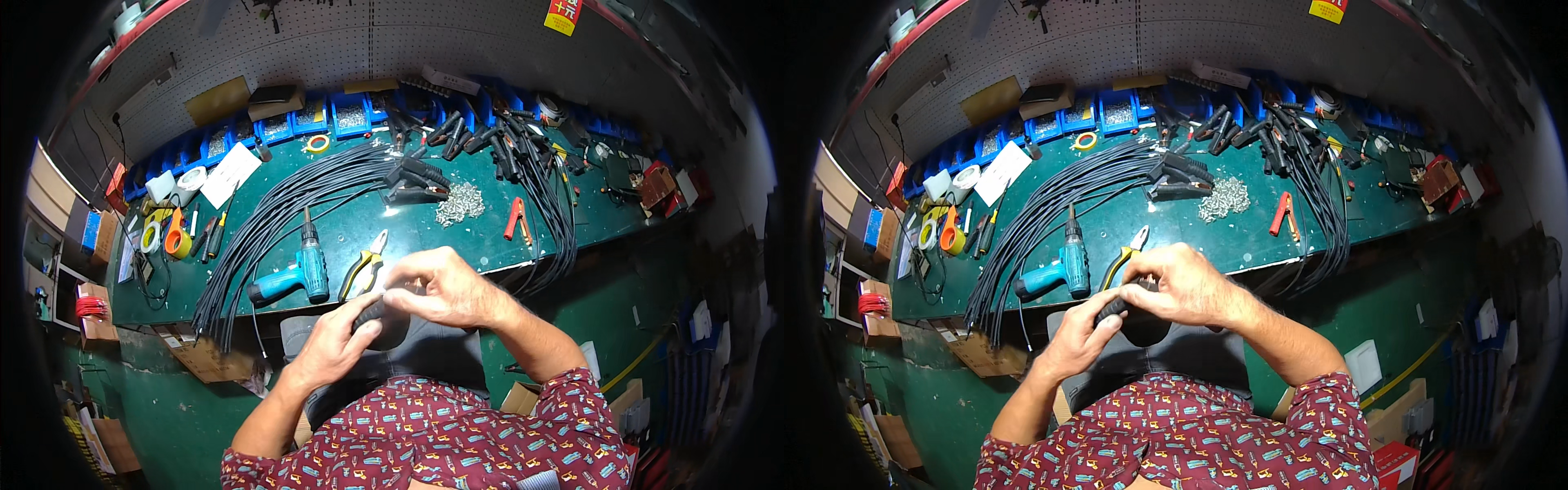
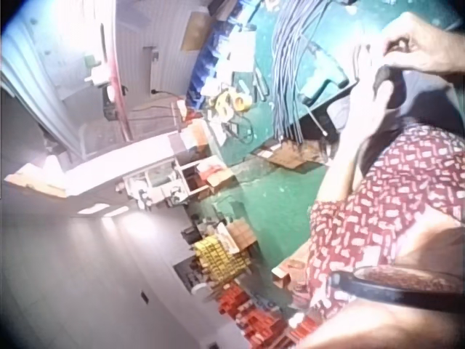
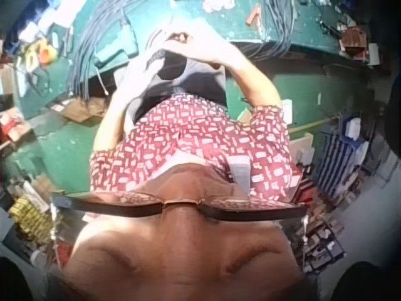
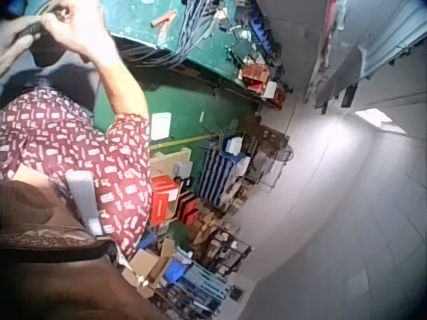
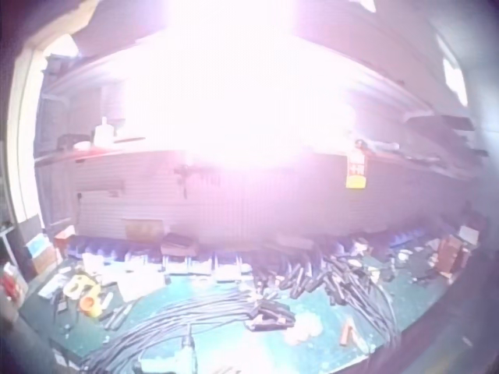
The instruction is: The person assembles black cables by stripping ends with pliers, inserting metal connectors, and crimping them using a power drill. They repeat this process for multiple cables, placing finished units on the workbench.
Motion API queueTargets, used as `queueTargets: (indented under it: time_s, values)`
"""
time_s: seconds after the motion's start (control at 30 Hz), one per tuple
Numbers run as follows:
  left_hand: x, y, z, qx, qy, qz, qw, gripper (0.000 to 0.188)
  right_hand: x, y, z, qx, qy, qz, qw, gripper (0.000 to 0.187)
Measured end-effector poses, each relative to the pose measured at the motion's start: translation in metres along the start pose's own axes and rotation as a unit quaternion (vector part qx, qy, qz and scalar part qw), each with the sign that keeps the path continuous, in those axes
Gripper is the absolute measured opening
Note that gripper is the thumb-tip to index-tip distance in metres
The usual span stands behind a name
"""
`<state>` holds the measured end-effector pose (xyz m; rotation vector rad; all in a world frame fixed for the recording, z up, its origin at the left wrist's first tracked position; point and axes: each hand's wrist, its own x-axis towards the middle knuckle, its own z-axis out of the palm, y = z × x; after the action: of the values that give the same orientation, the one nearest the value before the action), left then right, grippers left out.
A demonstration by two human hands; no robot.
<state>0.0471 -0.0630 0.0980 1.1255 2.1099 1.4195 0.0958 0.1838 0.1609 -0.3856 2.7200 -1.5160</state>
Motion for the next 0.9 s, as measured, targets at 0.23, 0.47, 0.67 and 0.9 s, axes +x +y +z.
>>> queueTargets:
  time_s: [0.23, 0.47, 0.67, 0.9]
  values:
    - [-0.006, -0.037, 0.001, -0.095, -0.127, -0.131, 0.979, 0.030, -0.028, 0.007, -0.093, 0.392, 0.305, -0.061, 0.866, 0.027]
    - [0.020, -0.023, 0.031, -0.340, -0.201, -0.129, 0.910, 0.036, -0.017, 0.010, -0.098, 0.685, 0.290, -0.077, 0.664, 0.026]
    - [0.064, 0.018, 0.033, -0.339, -0.203, -0.100, 0.913, 0.040, 0.004, 0.023, -0.044, 0.696, 0.300, -0.030, 0.652, 0.026]
    - [0.065, 0.013, 0.035, -0.365, -0.179, -0.085, 0.910, 0.037, -0.001, 0.042, -0.029, 0.428, 0.339, -0.038, 0.837, 0.047]
